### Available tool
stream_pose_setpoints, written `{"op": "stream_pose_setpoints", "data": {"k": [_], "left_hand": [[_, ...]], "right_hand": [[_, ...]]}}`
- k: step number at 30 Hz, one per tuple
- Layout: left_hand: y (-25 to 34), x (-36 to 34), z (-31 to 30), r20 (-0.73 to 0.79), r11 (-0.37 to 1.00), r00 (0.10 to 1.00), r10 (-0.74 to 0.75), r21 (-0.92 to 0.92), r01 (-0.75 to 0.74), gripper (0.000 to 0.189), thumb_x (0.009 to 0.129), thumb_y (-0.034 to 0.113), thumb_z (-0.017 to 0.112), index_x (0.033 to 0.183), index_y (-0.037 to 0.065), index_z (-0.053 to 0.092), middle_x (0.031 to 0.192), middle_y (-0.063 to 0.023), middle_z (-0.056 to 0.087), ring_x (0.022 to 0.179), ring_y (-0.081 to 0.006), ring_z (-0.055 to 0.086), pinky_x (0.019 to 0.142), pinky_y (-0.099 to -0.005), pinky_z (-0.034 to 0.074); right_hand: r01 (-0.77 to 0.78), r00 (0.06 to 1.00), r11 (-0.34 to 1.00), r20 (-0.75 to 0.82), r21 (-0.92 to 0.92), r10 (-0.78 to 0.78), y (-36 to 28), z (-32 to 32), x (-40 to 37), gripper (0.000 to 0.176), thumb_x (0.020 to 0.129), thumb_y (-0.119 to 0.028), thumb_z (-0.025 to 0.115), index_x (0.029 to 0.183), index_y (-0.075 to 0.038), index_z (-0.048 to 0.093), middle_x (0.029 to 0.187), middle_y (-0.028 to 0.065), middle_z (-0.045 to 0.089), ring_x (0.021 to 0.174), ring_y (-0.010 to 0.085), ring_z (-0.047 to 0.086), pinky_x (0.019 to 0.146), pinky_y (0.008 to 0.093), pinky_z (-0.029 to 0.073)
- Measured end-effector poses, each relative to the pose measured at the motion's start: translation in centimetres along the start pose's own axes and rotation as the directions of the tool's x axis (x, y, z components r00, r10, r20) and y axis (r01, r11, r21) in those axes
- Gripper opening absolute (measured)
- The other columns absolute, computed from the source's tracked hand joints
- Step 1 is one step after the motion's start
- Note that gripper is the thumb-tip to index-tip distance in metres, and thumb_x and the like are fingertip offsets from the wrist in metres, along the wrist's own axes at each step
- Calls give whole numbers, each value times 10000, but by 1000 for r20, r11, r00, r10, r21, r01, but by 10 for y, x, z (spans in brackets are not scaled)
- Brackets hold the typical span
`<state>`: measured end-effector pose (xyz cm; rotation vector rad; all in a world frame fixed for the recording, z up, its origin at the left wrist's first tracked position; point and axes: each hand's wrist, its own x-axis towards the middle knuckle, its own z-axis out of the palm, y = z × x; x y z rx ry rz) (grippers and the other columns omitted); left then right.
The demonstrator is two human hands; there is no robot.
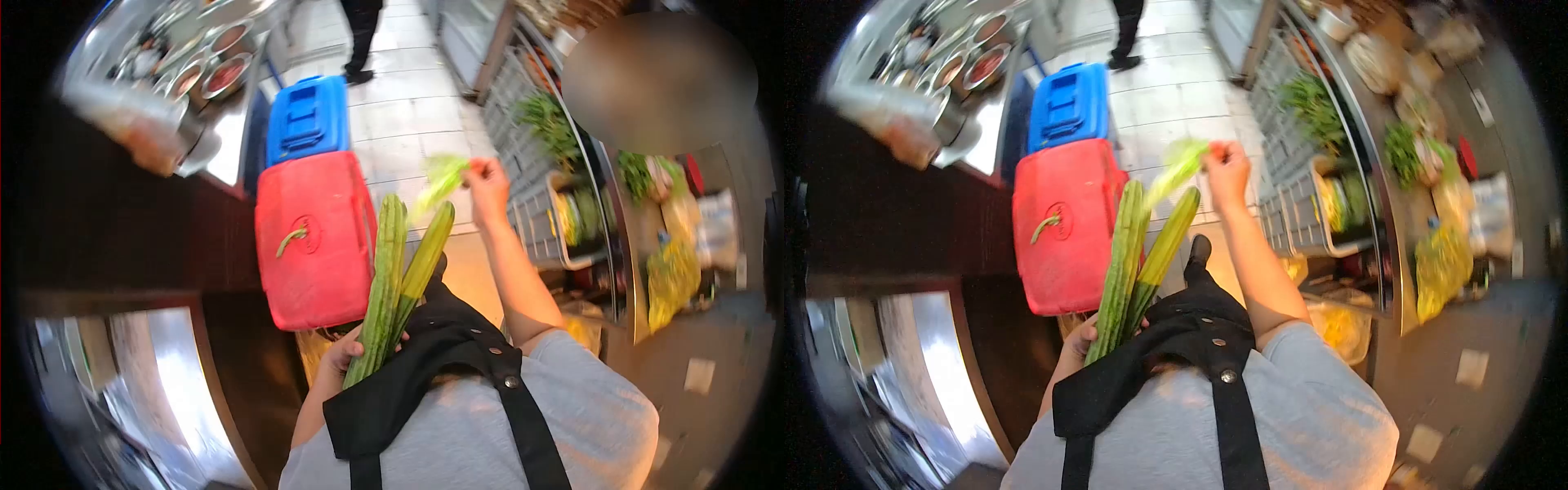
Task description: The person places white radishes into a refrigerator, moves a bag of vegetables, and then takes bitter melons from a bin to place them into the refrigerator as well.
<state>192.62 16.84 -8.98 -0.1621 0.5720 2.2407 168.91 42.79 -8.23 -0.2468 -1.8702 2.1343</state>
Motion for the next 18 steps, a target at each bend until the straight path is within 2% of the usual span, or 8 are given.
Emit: {"op": "stream_pose_setpoints", "data": {"k": [3, 5, 8, 11, 12, 14, 16, 18], "left_hand": [[-8, 6, 18, -90, 981, 985, -148, 113, 157, 973, 561, 320, 811, 1338, -15, 330, 1223, -167, 518, 1068, -248, 554, 929, -352, 445], [-9, 16, 1, -111, 934, 965, -237, 249, 258, 967, 552, 294, 815, 1336, -7, 335, 1213, -156, 528, 1068, -256, 553, 925, -364, 443], [-10, 36, -7, -114, 868, 931, -346, 337, 364, 942, 558, 278, 809, 1326, -8, 346, 1195, -147, 540, 1064, -255, 557, 918, -364, 445], [-12, 65, 25, -161, 823, 917, -364, 406, 398, 927, 562, 278, 803, 1319, -10, 352, 1181, -144, 546, 1048, -251, 564, 896, -365, 458], [-17, 72, 17, -170, 826, 912, -374, 387, 410, 916, 563, 274, 798, 1315, -10, 358, 1168, -146, 548, 1035, -256, 569, 881, -373, 468], [-30, 95, 27, -180, 840, 907, -380, 344, 420, 901, 564, 271, 789, 1308, -10, 366, 1150, -149, 551, 1017, -264, 575, 859, -385, 482], [-40, 114, 77, -187, 862, 911, -368, 298, 410, 893, 563, 272, 783, 1304, -10, 372, 1139, -151, 552, 1005, -269, 579, 847, -391, 490], [-54, 129, 112, -202, 888, 917, -345, 247, 388, 885, 562, 275, 776, 1299, -12, 379, 1130, -155, 551, 995, -274, 583, 836, -397, 497]], "right_hand": [[181, 877, 977, -432, -109, -211, -26, -98, 30, 127, 733, 27, 619, 834, -39, 581, 700, -4, 532, 622, 75, 493, 569, 222, 419], [200, 790, 914, -494, -353, -364, -30, -165, 21, 121, 762, 21, 614, 853, -52, 582, 701, -17, 529, 630, 85, 500, 592, 225, 427], [117, 762, 645, -348, -755, -546, -12, -248, -33, 108, 753, 18, 602, 834, -53, 598, 732, 36, 547, 709, 155, 560, 659, 278, 459], [-124, 897, 437, -289, -891, -335, 8, -320, -123, 107, 704, 1, 583, 804, -32, 604, 807, 154, 566, 778, 335, 576, 685, 385, 465], [-131, 927, 384, -250, -914, -279, 31, -357, -157, 90, 719, -29, 561, 798, -40, 603, 814, 156, 573, 823, 351, 572, 711, 404, 461], [-296, 928, 264, -343, -918, -149, 41, -412, -231, 87, 737, -41, 533, 789, -45, 602, 839, 162, 579, 854, 355, 568, 739, 413, 456], [-444, 883, 208, -465, -872, -62, 49, -478, -290, 123, 747, -33, 502, 819, -46, 601, 872, 159, 585, 876, 355, 572, 748, 422, 456], [-683, 728, 112, -684, -721, 39, 24, -519, -318, 204, 729, -10, 512, 909, -42, 602, 981, 177, 586, 955, 367, 562, 803, 425, 454]]}}
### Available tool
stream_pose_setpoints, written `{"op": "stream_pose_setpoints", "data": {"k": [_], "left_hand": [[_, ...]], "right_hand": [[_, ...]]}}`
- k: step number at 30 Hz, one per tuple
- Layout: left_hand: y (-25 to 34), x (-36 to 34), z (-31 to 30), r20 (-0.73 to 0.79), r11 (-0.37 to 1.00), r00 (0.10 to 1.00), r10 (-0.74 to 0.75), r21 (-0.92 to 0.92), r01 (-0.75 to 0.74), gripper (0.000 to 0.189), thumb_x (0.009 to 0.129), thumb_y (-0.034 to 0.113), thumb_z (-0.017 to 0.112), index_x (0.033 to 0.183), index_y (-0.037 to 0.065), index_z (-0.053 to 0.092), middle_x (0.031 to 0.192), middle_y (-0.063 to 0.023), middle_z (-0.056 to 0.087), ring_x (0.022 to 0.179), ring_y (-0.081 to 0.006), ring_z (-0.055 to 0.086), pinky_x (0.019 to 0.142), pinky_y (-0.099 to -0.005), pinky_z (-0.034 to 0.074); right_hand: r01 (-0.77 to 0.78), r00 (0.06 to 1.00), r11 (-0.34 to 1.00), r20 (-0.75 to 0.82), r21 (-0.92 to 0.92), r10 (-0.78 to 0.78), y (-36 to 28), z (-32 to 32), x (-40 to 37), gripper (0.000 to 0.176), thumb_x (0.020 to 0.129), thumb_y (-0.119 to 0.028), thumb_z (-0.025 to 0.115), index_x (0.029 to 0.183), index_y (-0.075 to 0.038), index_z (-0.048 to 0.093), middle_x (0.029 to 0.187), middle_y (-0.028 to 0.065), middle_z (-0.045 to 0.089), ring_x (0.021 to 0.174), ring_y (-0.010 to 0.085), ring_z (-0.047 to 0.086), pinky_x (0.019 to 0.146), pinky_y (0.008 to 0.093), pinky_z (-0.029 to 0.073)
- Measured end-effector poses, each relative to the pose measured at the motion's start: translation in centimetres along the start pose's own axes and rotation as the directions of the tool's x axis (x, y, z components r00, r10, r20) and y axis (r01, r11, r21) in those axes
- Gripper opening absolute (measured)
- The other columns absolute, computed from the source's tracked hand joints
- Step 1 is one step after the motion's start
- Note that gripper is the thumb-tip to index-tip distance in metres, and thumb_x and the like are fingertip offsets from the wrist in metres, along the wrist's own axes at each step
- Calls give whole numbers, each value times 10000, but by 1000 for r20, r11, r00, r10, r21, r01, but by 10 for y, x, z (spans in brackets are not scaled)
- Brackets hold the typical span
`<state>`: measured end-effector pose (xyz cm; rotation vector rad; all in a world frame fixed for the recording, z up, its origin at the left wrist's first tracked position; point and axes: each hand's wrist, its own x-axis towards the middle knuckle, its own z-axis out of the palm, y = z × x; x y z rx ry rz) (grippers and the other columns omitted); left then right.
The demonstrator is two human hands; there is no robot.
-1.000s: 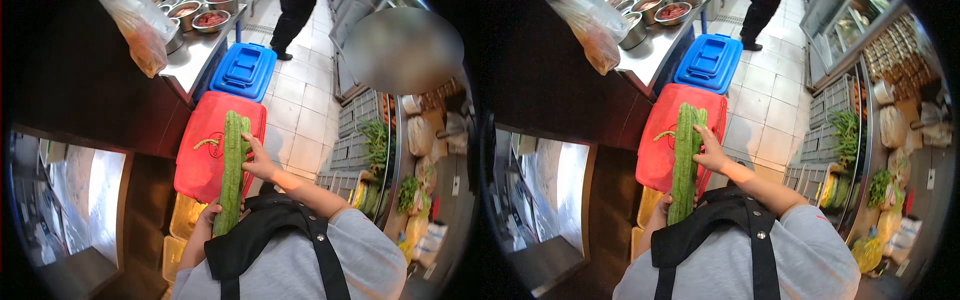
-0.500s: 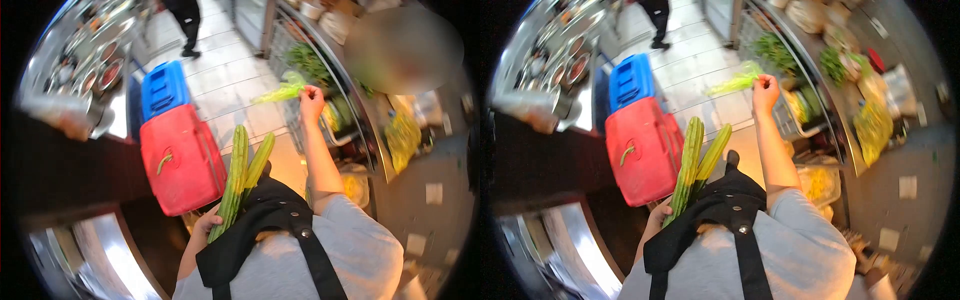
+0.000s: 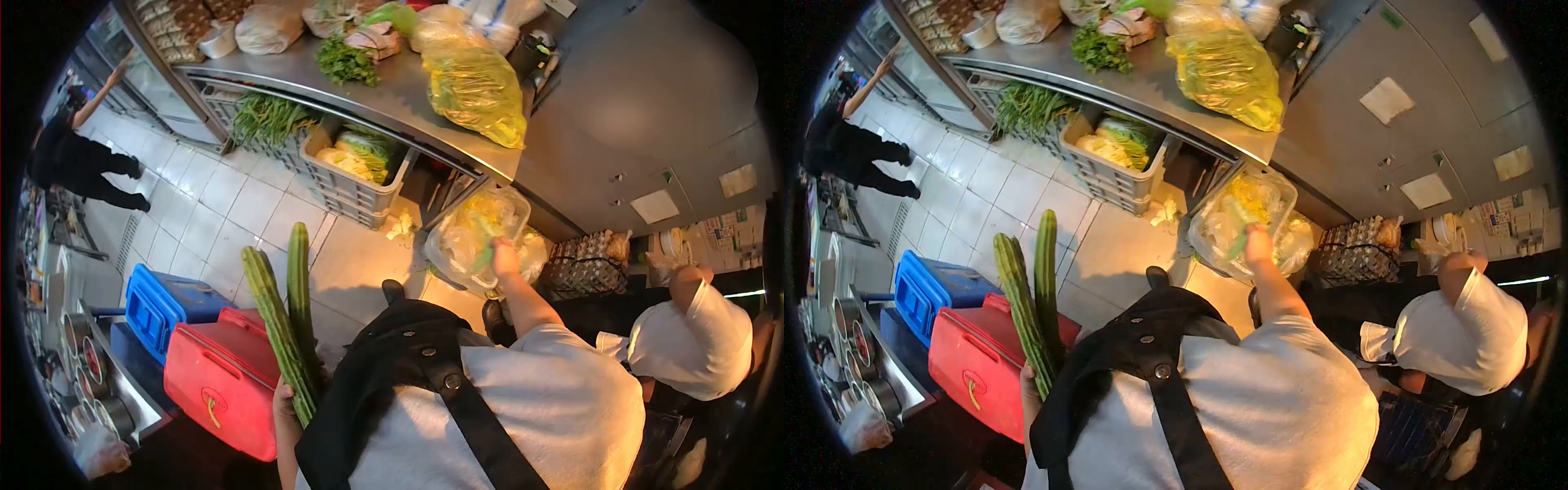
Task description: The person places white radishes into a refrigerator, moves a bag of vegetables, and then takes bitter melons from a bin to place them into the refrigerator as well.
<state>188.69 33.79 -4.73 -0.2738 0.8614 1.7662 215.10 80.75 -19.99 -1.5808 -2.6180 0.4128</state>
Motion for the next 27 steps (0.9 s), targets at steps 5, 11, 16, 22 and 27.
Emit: {"op": "stream_pose_setpoints", "data": {"k": [5, 11, 16, 22, 27], "left_hand": [[2, 33, 25, -7, 997, 998, 66, 39, -65, 850, 569, 310, 760, 1267, -32, 415, 1145, -157, 537, 991, -252, 581, 834, -387, 504], [45, 48, 36, 101, 964, 968, 228, 113, -239, 759, 583, 260, 739, 1223, -25, 447, 1125, -150, 543, 968, -254, 579, 850, -366, 492], [101, 50, 20, 40, 883, 903, 428, 196, -427, 746, 565, 186, 725, 1224, -12, 437, 1091, -154, 558, 962, -257, 579, 811, -365, 511], [187, 54, -22, -48, 798, 807, 588, 198, -569, 774, 538, 158, 740, 1225, -13, 428, 1087, -146, 558, 948, -253, 598, 815, -358, 511], [271, 57, -73, -71, 718, 723, 687, 221, -660, 782, 538, 153, 747, 1226, -17, 417, 1079, -136, 551, 950, -244, 596, 808, -358, 518]], "right_hand": [[-70, 983, 987, 156, -148, 93, 97, 8, 70, 459, 777, -65, 534, 1234, -59, 502, 1269, 206, 491, 1121, 353, 518, 940, 399, 425], [-154, 813, 987, 573, 46, 101, 28, 73, 121, 379, 674, -127, 693, 1035, -37, 622, 988, 204, 643, 952, 312, 619, 828, 379, 482], [409, 508, 889, 757, 208, -411, -119, 114, 132, 366, 673, -242, 678, 995, -68, 654, 962, 166, 655, 904, 283, 630, 800, 361, 492], [564, 383, 792, 775, 235, -503, -288, 162, 182, 443, 709, -270, 676, 1108, -93, 602, 986, 150, 654, 935, 285, 622, 827, 371, 486], [622, 461, 778, 762, 88, -455, -385, 170, 242, 378, 713, -252, 668, 1057, -101, 631, 1031, 157, 637, 971, 300, 604, 837, 374, 481]]}}
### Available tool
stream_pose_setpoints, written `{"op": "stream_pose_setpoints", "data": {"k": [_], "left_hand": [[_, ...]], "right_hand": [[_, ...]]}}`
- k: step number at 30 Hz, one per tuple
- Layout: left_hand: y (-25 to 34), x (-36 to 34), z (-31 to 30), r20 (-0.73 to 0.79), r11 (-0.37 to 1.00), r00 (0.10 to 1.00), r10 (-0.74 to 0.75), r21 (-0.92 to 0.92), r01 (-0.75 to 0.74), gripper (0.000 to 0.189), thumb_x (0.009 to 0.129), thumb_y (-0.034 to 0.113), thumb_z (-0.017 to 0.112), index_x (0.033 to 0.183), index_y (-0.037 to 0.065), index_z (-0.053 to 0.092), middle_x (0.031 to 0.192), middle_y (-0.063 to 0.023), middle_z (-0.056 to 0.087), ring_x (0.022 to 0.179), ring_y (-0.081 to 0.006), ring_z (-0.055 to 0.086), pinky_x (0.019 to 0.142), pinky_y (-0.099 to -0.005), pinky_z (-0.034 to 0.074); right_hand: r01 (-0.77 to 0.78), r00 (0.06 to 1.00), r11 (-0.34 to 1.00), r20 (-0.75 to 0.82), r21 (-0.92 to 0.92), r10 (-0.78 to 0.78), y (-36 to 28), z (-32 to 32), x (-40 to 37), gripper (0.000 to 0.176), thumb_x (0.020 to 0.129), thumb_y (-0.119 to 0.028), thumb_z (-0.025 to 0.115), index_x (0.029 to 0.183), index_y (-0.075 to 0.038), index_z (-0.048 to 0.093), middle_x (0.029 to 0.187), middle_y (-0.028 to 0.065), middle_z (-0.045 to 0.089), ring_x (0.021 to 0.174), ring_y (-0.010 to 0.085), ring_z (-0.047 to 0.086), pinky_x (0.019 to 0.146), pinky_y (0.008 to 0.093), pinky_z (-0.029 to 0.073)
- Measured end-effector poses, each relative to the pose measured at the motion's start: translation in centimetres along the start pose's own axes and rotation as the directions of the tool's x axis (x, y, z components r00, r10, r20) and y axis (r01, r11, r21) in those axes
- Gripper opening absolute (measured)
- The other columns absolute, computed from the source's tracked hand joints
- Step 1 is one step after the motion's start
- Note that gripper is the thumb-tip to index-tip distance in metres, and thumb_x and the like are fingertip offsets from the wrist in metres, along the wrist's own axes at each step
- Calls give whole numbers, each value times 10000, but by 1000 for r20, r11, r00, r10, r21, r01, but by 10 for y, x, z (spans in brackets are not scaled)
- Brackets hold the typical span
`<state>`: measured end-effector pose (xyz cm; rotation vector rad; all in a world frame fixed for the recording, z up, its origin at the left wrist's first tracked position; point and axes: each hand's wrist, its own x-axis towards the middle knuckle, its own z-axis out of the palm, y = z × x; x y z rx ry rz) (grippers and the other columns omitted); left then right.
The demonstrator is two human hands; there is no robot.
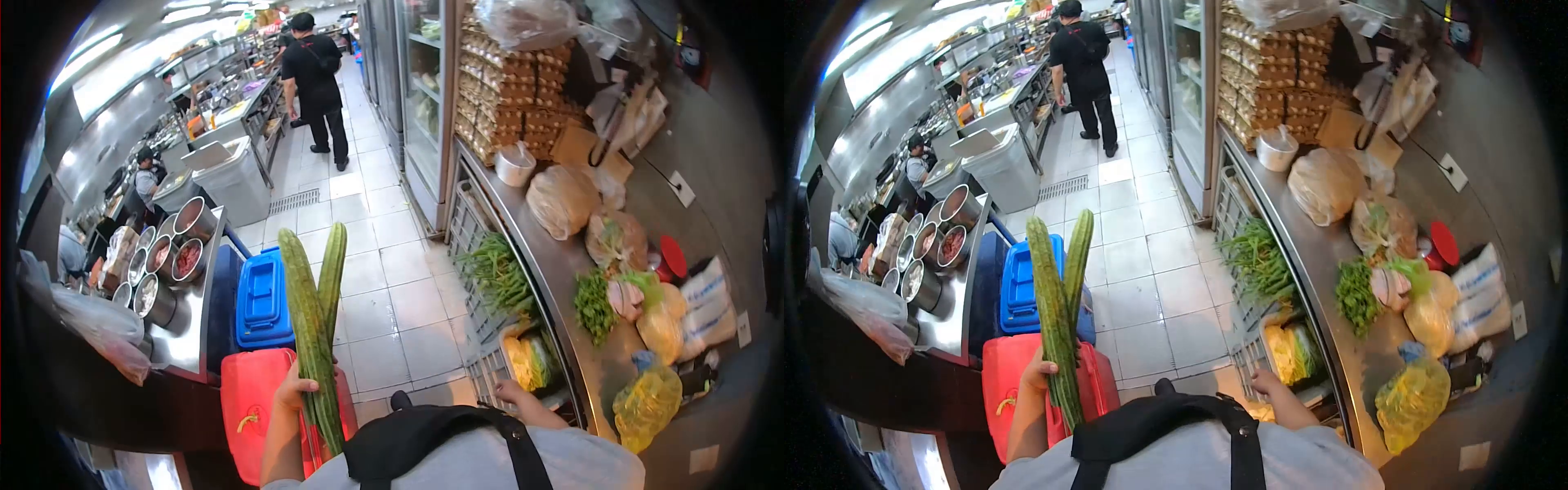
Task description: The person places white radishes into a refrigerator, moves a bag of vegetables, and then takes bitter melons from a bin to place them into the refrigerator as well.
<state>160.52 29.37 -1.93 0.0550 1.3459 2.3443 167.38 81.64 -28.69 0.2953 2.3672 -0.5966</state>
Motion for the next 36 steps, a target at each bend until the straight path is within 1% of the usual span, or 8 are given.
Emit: {"op": "stream_pose_setpoints", "data": {"k": [6, 11, 18, 20, 24, 28, 31, 36], "left_hand": [[62, 76, -45, -114, 991, 984, 134, -14, -136, 798, 537, 175, 765, 1226, -16, 411, 1101, -131, 537, 951, -234, 587, 792, -347, 517], [112, 161, -89, -206, 965, 943, 263, 55, -257, 795, 550, 225, 782, 1214, -15, 418, 1101, -127, 533, 922, -220, 587, 773, -334, 518], [184, 281, -108, -364, 855, 780, 509, 319, -408, 768, 568, 331, 744, 1173, -35, 445, 1013, -109, 541, 886, -186, 572, 747, -297, 506], [198, 313, -112, -446, 805, 671, 592, 373, -462, 786, 566, 349, 750, 1183, -27, 440, 997, -103, 539, 877, -185, 566, 754, -288, 499], [216, 357, -154, -499, 768, 584, 640, 389, -509, 768, 586, 327, 747, 1196, -15, 432, 1005, -110, 533, 880, -190, 558, 776, -289, 488], [251, 418, -172, -610, 706, 376, 697, 493, -508, 784, 591, 325, 764, 1214, -2, 418, 1080, -101, 494, 942, -196, 527, 790, -318, 480], [274, 465, -228, -588, 666, 341, 733, 521, -533, 780, 607, 329, 754, 1224, -3, 412, 1111, -109, 481, 956, -203, 517, 814, -330, 465], [351, 562, -295, -625, 668, 288, 726, 538, -515, 807, 620, 303, 755, 1259, -18, 382, 1123, -115, 467, 995, -223, 493, 864, -347, 429]], "right_hand": [[-126, 961, 973, -220, 196, 169, -15, -38, 82, 313, 714, -247, 702, 964, -68, 649, 823, 113, 661, 745, 197, 625, 697, 327, 494], [-168, 959, 985, 236, 36, 155, -37, -77, 125, 236, 758, -274, 660, 874, -71, 685, 844, 133, 663, 784, 236, 633, 698, 371, 491], [-372, 893, 902, 349, 220, 284, -53, -175, 323, 287, 755, -280, 664, 864, -15, 682, 816, 150, 668, 718, 266, 635, 631, 407, 493], [-291, 919, 928, 336, 231, 205, -81, -200, 393, 302, 754, -281, 665, 861, 1, 681, 808, 155, 670, 700, 275, 635, 612, 417, 494], [196, 941, 959, 316, -205, -125, -223, -298, 473, 376, 767, -390, 613, 908, -47, 680, 879, 193, 656, 803, 333, 630, 747, 429, 488], [248, 969, 969, 12, -8, -247, -348, -365, 575, 346, 728, -302, 641, 984, -70, 638, 1004, 181, 636, 922, 321, 609, 794, 401, 481], [276, 959, 959, -81, 63, -271, -419, -412, 638, 378, 727, -256, 644, 1059, -78, 614, 1047, 177, 625, 972, 315, 593, 833, 392, 469], [176, 984, 981, 22, -84, -175, -477, -460, 710, 409, 728, -265, 661, 1083, -66, 615, 1081, 167, 619, 1028, 308, 578, 866, 379, 460]]}}
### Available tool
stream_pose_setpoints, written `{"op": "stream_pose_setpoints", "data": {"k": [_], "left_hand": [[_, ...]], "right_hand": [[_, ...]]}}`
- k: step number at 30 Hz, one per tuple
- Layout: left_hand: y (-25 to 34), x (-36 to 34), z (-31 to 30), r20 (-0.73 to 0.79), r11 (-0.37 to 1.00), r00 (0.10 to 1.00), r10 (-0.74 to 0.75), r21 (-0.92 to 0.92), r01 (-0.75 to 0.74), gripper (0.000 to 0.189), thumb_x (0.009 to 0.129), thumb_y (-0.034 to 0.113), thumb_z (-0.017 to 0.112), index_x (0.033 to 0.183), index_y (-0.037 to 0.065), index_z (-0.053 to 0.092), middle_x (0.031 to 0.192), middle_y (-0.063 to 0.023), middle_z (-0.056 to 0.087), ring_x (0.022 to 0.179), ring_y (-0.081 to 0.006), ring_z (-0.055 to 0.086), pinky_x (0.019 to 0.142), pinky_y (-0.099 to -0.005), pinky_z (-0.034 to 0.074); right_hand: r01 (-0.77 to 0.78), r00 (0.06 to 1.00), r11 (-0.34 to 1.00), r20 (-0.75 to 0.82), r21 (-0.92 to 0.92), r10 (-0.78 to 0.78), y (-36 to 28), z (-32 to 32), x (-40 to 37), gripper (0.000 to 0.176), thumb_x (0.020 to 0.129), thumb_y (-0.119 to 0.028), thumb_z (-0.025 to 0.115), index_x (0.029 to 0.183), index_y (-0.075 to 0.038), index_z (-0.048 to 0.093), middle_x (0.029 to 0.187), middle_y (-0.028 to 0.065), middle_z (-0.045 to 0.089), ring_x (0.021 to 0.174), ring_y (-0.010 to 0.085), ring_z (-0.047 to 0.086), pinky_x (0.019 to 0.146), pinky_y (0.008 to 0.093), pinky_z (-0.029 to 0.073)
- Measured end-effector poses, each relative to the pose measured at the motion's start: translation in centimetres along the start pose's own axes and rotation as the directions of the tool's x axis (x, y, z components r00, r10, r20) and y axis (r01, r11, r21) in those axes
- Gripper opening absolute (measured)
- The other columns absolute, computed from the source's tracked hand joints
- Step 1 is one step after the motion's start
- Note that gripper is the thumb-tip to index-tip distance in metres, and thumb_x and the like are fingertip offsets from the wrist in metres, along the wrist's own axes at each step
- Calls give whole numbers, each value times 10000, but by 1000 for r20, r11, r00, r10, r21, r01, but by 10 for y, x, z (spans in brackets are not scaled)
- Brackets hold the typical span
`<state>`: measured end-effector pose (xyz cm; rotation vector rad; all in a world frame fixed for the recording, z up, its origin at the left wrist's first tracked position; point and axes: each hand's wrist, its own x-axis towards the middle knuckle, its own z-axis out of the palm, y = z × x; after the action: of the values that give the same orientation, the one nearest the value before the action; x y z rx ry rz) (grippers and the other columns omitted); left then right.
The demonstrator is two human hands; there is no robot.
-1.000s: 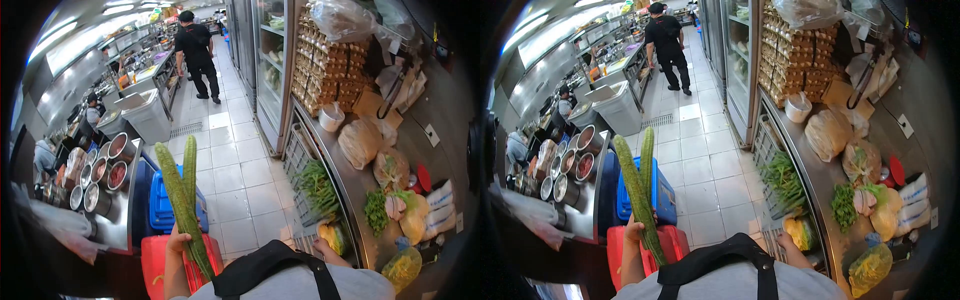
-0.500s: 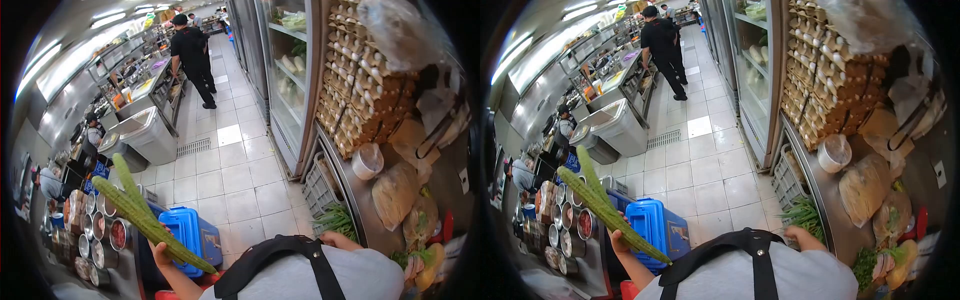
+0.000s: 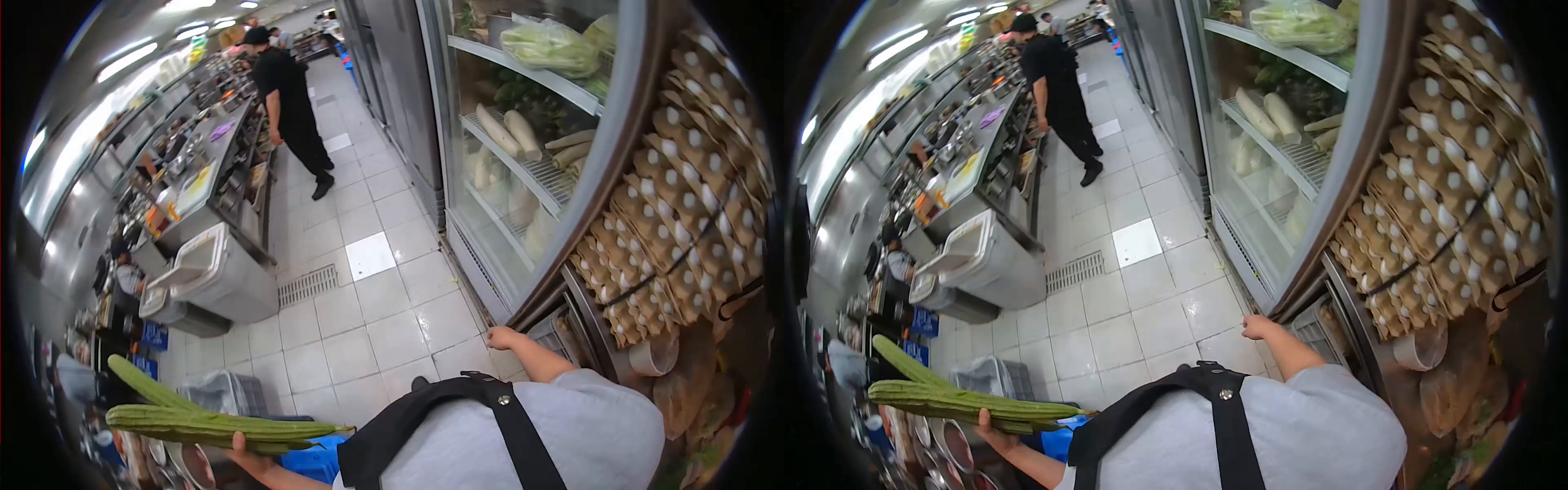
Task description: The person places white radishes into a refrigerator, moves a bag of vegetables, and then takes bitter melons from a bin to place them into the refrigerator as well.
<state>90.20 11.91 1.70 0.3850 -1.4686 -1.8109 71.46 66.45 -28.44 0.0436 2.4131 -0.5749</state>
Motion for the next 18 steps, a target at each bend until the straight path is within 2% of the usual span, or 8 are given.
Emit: {"op": "stream_pose_setpoints", "data": {"k": [2, 4, 5, 7, 9, 12, 14, 18], "left_hand": [[-14, 54, 29, 9, 999, 1000, 20, 29, -20, 753, 652, 286, 729, 1252, -20, 393, 1105, -109, 475, 975, -217, 498, 845, -346, 435], [-32, 103, 57, 36, 994, 996, 78, 72, -80, 635, 710, 269, 677, 1221, -17, 431, 1064, -90, 497, 914, -192, 518, 784, -333, 463], [-45, 134, 55, 63, 988, 998, -16, 156, 6, 673, 712, 268, 685, 1254, -11, 400, 1103, -102, 483, 954, -201, 508, 813, -343, 454], [-57, 174, 109, 91, 986, 995, 50, 154, -63, 690, 711, 269, 691, 1264, -11, 387, 1124, -112, 476, 970, -210, 504, 827, -349, 450], [-80, 214, 153, 111, 984, 989, 97, 140, -113, 707, 706, 257, 707, 1270, -12, 378, 1145, -125, 472, 983, -228, 506, 847, -361, 447], [-128, 274, 199, 206, 994, 979, -7, 104, -15, 714, 704, 239, 708, 1280, -9, 366, 1146, -127, 469, 996, -234, 501, 868, -375, 438], [-156, 309, 248, 282, 997, 959, 23, 64, -42, 711, 707, 229, 704, 1282, -9, 361, 1153, -127, 464, 1007, -232, 494, 876, -379, 432], [-190, 360, 355, 247, 995, 964, 94, 3, -98, 801, 652, 280, 743, 1281, -22, 349, 1137, -129, 459, 1021, -244, 481, 888, -371, 413]], "right_hand": [[32, 992, 999, 126, -11, -30, -13, -25, 30, 402, 729, -259, 664, 1074, -58, 618, 1082, 168, 620, 1029, 302, 580, 865, 374, 461], [-22, 999, 993, -30, 116, 26, -27, -48, 50, 387, 728, -261, 677, 1054, -62, 616, 1016, 151, 634, 966, 280, 596, 828, 366, 467], [-44, 995, 975, -74, 219, 62, -33, -59, 61, 384, 727, -264, 684, 1050, -71, 609, 964, 138, 641, 910, 268, 607, 789, 364, 474], [-19, 985, 938, -154, 346, 77, -51, -85, 89, 387, 729, -253, 688, 1055, -68, 592, 889, 122, 645, 836, 240, 617, 721, 360, 476], [108, 971, 948, -238, 299, -35, -70, -117, 128, 382, 740, -243, 677, 1064, -65, 581, 896, 123, 643, 834, 250, 616, 714, 370, 476], [226, 930, 951, -338, 211, -146, -112, -199, 178, 359, 764, -222, 650, 1073, -60, 564, 905, 136, 638, 839, 285, 613, 729, 388, 479], [281, 889, 949, -410, 143, -201, -142, -262, 220, 345, 776, -216, 640, 1090, -85, 584, 1099, 150, 576, 1038, 311, 548, 869, 400, 448], [266, 758, 920, -527, -288, -384, -208, -395, 287, 270, 763, -152, 604, 1023, -76, 604, 1070, 143, 527, 1119, 329, 469, 961, 439, 381]]}}
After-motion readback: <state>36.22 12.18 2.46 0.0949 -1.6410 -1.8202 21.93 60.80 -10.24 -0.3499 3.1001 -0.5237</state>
